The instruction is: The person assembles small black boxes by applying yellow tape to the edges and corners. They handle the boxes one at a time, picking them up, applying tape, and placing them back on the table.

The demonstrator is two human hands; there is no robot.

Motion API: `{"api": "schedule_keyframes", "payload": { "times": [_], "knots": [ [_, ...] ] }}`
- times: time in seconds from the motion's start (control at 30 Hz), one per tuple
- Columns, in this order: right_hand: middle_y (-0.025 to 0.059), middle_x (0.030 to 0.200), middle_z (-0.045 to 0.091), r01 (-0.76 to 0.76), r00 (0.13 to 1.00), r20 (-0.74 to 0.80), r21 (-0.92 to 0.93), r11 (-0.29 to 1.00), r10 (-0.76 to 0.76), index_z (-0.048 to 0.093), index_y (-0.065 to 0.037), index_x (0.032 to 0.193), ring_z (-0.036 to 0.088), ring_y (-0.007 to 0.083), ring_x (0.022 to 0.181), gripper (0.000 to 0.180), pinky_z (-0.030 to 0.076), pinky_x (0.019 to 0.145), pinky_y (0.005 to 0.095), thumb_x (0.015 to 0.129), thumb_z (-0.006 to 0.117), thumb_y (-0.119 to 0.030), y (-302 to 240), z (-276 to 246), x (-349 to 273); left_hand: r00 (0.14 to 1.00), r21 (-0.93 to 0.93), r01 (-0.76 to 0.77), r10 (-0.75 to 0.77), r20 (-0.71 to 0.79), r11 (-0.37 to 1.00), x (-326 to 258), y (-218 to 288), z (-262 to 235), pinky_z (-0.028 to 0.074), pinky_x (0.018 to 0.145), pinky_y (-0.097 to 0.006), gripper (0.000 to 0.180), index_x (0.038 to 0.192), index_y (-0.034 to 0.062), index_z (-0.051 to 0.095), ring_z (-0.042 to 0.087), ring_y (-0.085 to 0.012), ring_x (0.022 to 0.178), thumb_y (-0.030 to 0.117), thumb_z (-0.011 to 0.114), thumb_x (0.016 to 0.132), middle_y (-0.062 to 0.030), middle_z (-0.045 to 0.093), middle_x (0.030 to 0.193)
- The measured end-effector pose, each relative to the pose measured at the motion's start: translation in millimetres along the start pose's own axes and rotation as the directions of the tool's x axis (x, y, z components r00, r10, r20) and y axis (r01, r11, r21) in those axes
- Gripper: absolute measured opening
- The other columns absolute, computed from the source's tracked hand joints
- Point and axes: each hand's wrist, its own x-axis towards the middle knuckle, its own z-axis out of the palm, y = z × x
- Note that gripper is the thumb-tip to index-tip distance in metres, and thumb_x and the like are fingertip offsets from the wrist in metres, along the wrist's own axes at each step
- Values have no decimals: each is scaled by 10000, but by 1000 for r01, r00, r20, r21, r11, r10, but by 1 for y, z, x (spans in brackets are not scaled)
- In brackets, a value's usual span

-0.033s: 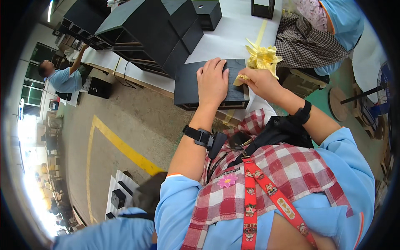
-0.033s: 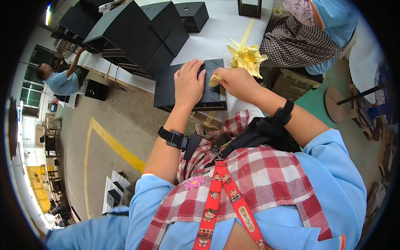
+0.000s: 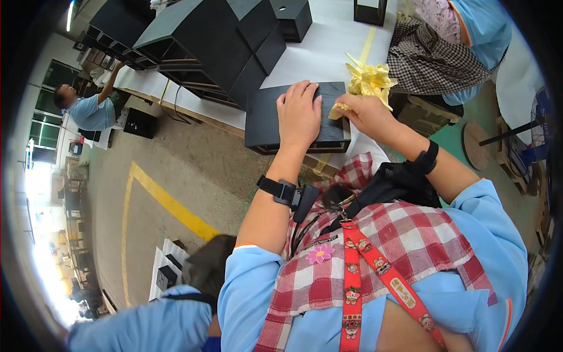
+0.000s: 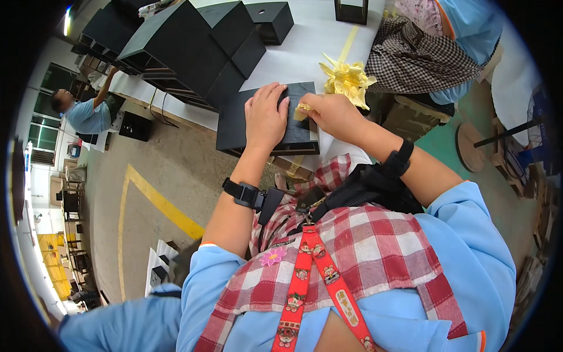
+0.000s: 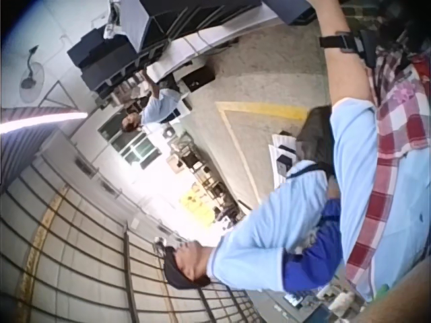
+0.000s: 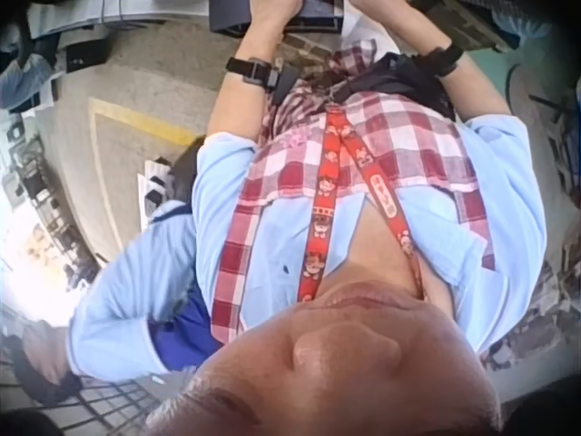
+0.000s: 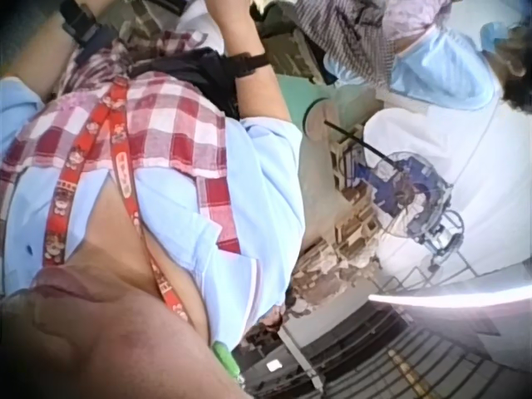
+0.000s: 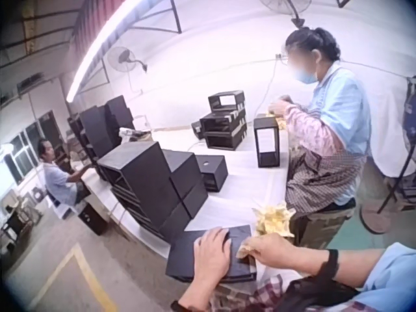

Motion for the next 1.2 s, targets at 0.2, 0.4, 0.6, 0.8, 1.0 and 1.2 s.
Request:
{"api": "schedule_keyframes", "payload": {
  "times": [0.2,0.4,0.6,0.8,1.0,1.2],
  "knots": [
    [153,725,615,-38,998,-53,19,999,39,572,-40,941,593,325,660,131,459,591,359,834,593,-111,-5,-4,0,1000,-10,10,-10,11,1000,-1,0,0,339,931,-384,261,1090,89,584,495,-217,1111,182,560,847,-54,560,1152],
    [130,745,631,-270,962,118,262,926,247,604,-27,896,611,268,639,118,466,593,324,833,611,-126,-13,-11,4,1000,1,24,-24,17,1000,-2,0,2,338,932,-384,264,1093,91,583,486,-213,1119,186,563,847,-53,556,1159],
    [79,824,590,230,940,-161,-355,906,-302,620,-54,834,585,246,697,98,469,609,341,737,610,-54,-2,-8,4,999,-6,25,-25,24,1000,0,-1,2,328,946,-394,269,1082,69,588,472,-214,1130,185,572,840,-63,553,1152],
    [84,783,563,178,974,165,-155,972,-152,618,-50,792,574,269,756,90,477,658,374,702,617,-39,-17,-18,-24,1000,43,23,-23,0,999,-2,4,4,335,932,-395,264,1094,89,586,474,-207,1122,185,560,849,-56,555,1131],
    [98,788,621,-110,672,706,395,912,-224,645,-34,810,605,247,750,96,474,672,337,732,622,17,-62,-54,-67,1000,60,19,-19,3,998,-1,2,7,336,927,-395,258,1095,90,587,470,-207,1126,185,550,857,-50,548,1141],
    [109,815,603,45,993,-105,-76,996,-53,639,-51,859,584,299,757,102,469,652,354,762,612,-39,-32,-44,-24,1000,107,18,-19,4,994,-3,-2,6,325,938,-393,265,1115,96,580,455,-207,1144,196,527,875,-54,545,1156]
  ]
}}
